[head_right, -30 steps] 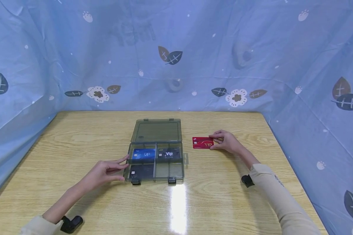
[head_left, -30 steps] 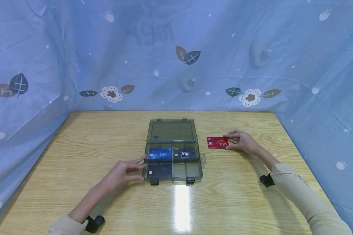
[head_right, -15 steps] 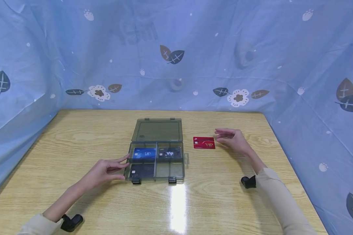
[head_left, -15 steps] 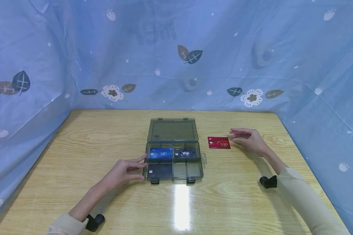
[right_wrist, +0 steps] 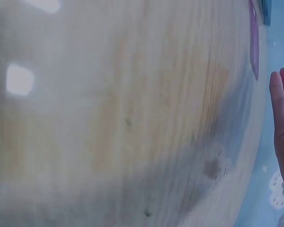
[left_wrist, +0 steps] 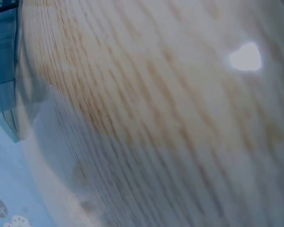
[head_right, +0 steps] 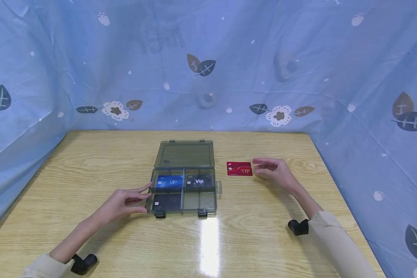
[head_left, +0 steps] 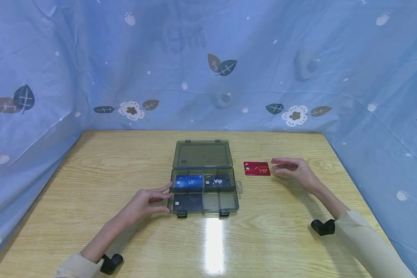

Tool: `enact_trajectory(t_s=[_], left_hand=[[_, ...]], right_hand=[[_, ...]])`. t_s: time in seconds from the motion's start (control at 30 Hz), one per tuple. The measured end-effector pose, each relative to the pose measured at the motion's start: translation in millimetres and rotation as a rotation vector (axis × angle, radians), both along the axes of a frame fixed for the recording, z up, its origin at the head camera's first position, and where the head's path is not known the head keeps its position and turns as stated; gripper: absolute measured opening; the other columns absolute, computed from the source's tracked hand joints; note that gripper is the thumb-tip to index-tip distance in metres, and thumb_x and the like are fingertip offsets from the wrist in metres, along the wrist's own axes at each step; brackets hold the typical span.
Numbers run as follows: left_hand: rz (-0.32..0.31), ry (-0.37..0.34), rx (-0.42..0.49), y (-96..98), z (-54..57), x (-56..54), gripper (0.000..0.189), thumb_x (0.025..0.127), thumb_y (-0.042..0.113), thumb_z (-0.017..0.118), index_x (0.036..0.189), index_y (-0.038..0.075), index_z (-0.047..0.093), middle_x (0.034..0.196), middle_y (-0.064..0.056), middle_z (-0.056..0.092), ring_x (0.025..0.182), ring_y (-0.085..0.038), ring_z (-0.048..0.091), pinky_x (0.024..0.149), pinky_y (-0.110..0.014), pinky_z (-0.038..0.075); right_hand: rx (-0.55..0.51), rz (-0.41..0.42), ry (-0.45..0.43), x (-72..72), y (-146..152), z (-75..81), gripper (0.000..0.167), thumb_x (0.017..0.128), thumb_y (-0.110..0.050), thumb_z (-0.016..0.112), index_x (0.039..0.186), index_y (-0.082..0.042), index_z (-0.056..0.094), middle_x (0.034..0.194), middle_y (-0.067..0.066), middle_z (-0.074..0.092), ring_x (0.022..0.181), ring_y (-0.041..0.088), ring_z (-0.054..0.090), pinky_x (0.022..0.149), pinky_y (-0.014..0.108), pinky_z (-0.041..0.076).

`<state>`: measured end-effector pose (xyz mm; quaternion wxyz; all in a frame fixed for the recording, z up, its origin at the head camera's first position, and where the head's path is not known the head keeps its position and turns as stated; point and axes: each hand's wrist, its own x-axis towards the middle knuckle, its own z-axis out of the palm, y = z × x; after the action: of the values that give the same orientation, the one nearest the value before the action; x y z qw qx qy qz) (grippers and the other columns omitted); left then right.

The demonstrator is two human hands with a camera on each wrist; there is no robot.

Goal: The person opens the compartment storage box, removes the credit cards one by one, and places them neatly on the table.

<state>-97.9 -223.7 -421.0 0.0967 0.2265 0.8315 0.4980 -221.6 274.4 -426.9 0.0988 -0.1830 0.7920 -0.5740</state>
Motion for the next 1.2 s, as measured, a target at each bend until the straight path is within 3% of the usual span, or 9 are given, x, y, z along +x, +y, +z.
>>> enact_trajectory(t_s=[0.4, 0.57, 0.77, 0.97, 1.2], left_hand=[[-0.002, 0.018, -0.008, -2.7, -1.9, 1.0, 0.046, 0.078, 0.011, 0.077, 0.118, -0.008, 0.064, 0.144, -0.024, 0.038, 0.113, -0.029, 0.059, 0.088, -0.032, 0.055], [-0.008, 0.035, -0.004, -2.7, -0.6, 1.9, 0.045, 0.078, 0.011, 0.077, 0.116, -0.008, 0.064, 0.144, -0.024, 0.039, 0.112, -0.029, 0.060, 0.088, -0.033, 0.055], [-0.015, 0.047, -0.002, -2.8, -0.6, 1.7, 0.044, 0.079, 0.012, 0.077, 0.116, -0.009, 0.064, 0.144, -0.024, 0.039, 0.112, -0.029, 0.060, 0.088, -0.033, 0.054], [-0.016, 0.038, 0.000, -3.4, -1.7, 1.1, 0.045, 0.079, 0.011, 0.077, 0.117, -0.008, 0.064, 0.144, -0.024, 0.039, 0.112, -0.030, 0.060, 0.088, -0.033, 0.054], [-0.020, 0.045, 0.004, -2.6, -1.8, 0.4, 0.044, 0.078, 0.010, 0.077, 0.116, -0.008, 0.064, 0.144, -0.024, 0.039, 0.112, -0.030, 0.060, 0.089, -0.034, 0.054]], right_hand=[[-0.055, 0.015, -0.088, 24.1, -30, 6.9, 0.044, 0.087, -0.001, 0.069, 0.127, 0.011, 0.055, 0.125, 0.025, 0.059, 0.105, 0.018, 0.065, 0.080, 0.020, 0.057], [-0.081, 0.040, -0.149, 35.6, -45, 13.8, 0.047, 0.086, -0.005, 0.071, 0.128, 0.010, 0.055, 0.126, 0.019, 0.061, 0.107, 0.018, 0.065, 0.083, 0.022, 0.057], [-0.130, 0.081, -0.213, 45.1, -62, 18.6, 0.046, 0.087, -0.003, 0.070, 0.128, 0.010, 0.055, 0.126, 0.031, 0.056, 0.110, 0.021, 0.063, 0.087, 0.025, 0.056], [-0.157, 0.107, -0.298, 53.1, -75, 17.9, 0.049, 0.089, -0.005, 0.067, 0.132, 0.009, 0.050, 0.134, 0.030, 0.050, 0.115, 0.022, 0.061, 0.092, 0.029, 0.054], [-0.083, 0.135, -0.270, 60.3, -91, 11.9, 0.049, 0.090, -0.010, 0.067, 0.134, 0.005, 0.052, 0.137, 0.023, 0.051, 0.124, 0.032, 0.052, 0.090, 0.024, 0.053]])
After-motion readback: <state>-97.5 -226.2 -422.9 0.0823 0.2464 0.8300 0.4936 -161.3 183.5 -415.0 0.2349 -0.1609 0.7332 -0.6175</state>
